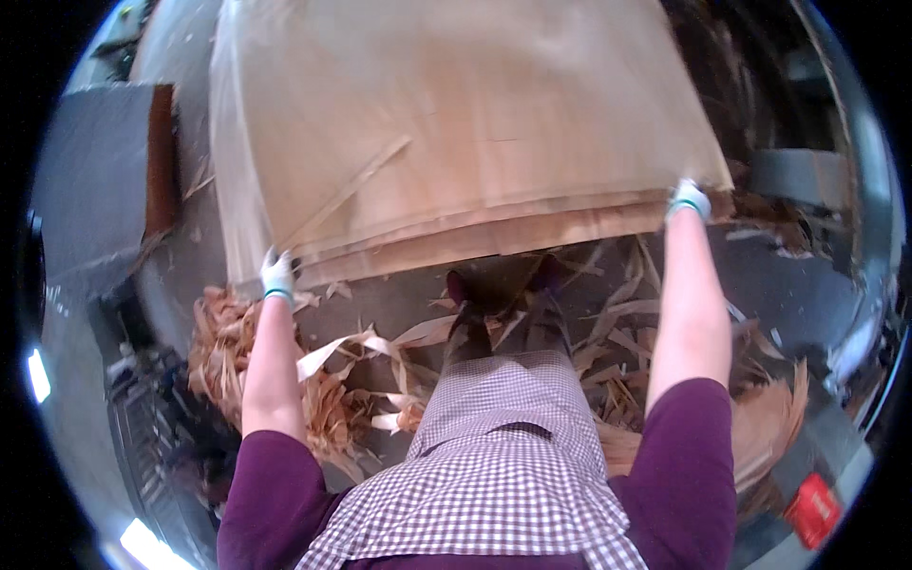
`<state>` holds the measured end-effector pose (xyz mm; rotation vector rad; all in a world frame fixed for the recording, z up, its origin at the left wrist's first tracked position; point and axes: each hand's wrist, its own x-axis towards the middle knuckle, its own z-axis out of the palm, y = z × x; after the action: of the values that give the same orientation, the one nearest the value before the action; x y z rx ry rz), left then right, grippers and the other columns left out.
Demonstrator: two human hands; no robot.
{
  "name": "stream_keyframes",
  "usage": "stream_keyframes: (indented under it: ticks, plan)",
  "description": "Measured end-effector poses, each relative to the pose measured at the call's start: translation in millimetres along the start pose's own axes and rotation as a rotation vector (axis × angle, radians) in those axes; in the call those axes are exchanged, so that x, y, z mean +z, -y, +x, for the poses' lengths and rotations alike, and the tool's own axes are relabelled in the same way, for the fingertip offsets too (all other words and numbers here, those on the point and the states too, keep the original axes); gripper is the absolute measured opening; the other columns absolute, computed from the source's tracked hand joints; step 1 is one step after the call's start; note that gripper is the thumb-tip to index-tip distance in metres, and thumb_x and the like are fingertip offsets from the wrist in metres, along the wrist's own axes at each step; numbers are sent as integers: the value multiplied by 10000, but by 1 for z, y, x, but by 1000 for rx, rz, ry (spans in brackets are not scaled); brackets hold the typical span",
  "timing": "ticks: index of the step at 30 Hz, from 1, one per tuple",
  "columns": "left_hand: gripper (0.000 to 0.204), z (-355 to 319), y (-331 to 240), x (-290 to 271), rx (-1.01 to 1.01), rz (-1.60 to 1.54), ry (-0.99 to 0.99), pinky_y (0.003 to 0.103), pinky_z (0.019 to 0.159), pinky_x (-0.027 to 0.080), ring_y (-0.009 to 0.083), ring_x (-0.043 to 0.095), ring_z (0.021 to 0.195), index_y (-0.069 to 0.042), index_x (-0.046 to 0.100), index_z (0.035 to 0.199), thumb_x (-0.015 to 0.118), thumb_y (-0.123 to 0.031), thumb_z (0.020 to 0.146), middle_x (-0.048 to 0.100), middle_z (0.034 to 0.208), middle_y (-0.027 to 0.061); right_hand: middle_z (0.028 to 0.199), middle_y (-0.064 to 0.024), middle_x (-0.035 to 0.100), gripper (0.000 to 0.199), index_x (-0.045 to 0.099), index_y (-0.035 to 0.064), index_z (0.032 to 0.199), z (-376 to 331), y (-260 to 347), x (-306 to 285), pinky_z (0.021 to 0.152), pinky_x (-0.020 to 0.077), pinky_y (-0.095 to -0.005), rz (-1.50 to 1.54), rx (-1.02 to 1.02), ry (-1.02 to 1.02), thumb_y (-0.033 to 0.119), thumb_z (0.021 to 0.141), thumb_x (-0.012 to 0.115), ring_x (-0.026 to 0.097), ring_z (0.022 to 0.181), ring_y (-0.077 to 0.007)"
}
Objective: The person uses a knife to trim a wood veneer sheet, peels off the excess strips, and stacks the sheet onto a large pile of similar wood veneers.
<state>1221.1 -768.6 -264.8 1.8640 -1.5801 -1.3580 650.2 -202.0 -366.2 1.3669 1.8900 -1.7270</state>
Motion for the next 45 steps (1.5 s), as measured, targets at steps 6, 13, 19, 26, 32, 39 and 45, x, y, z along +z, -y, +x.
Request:
stream_keyframes:
  ticks: [6, 13, 19, 26, 32, 39, 45]
  plan:
    - [410, -16, 28, 1, -93, 39, -87, 265, 495, 469, 141, 632, 689, -145, 507, 1314, 560, -92, 911, 659, 1003, 19, 668, 12, 623, 191, 558, 152, 856, -4, -1, -3, 347, 358, -231, -146, 93, -12, 335, 909, 573, 493, 421, -108]
    - [426, -9, 58, 1, 339, 474, -423, 368, 854, 501, 268, 623, 973, -110, 517, 1297, 570, -100, 875, 585, 1213, 117, 700, -7, 615, 132, 529, 143, 868, -2, -6, -11, 358, 348, -241, 107, 45, 134, 253, 940, 540, 606, 563, -109]
    - [435, -103, -17, 135, 703, 738, -4, 564, 1122, 108, 377, 161, 1410, -315, 660, 1124, 699, -224, 700, 241, 1518, 159, 742, -19, 643, 163, 614, 104, 808, -113, -53, -68, 385, 319, -240, -48, -276, 148, 237, 879, 553, 492, 475, -93]
    - [565, -90, -56, 247, 606, 954, 136, 613, 1111, 57, 321, 120, 1424, -168, 454, 1366, 552, -352, 840, 165, 1542, 112, 830, -60, 682, 154, 605, 51, 997, -298, -178, -91, 420, 387, -202, -557, -88, 787, 180, 914, 587, 519, 487, -78]
    - [479, -7, -34, 94, 508, 713, -428, 415, 1092, 288, 364, 419, 1231, -16, 493, 1250, 505, -146, 789, 471, 1296, 218, 872, -58, 678, 143, 626, 29, 1025, -361, -209, -76, 521, 441, -208, -662, -78, 1033, 105, 942, 538, 530, 556, -65]
    - [498, -13, 27, -96, 431, 588, -626, 441, 1044, 347, 381, 465, 1194, 50, 455, 1298, 562, -102, 836, 479, 1295, 248, 882, -69, 646, 196, 600, 17, 1021, -361, -198, 96, 597, 467, -256, -578, -499, 1047, 163, 890, 601, 577, 632, -132]
    - [478, -94, 1, 27, 743, 175, -16, 426, 1070, 332, 334, 500, 1176, -64, 561, 1210, 617, 10, 742, 553, 1244, 153, 1161, -222, 605, 454, 586, 11, 1151, -389, -177, 256, 933, 462, -388, -1320, -900, 641, 250, 772, 664, 576, 1095, -342]
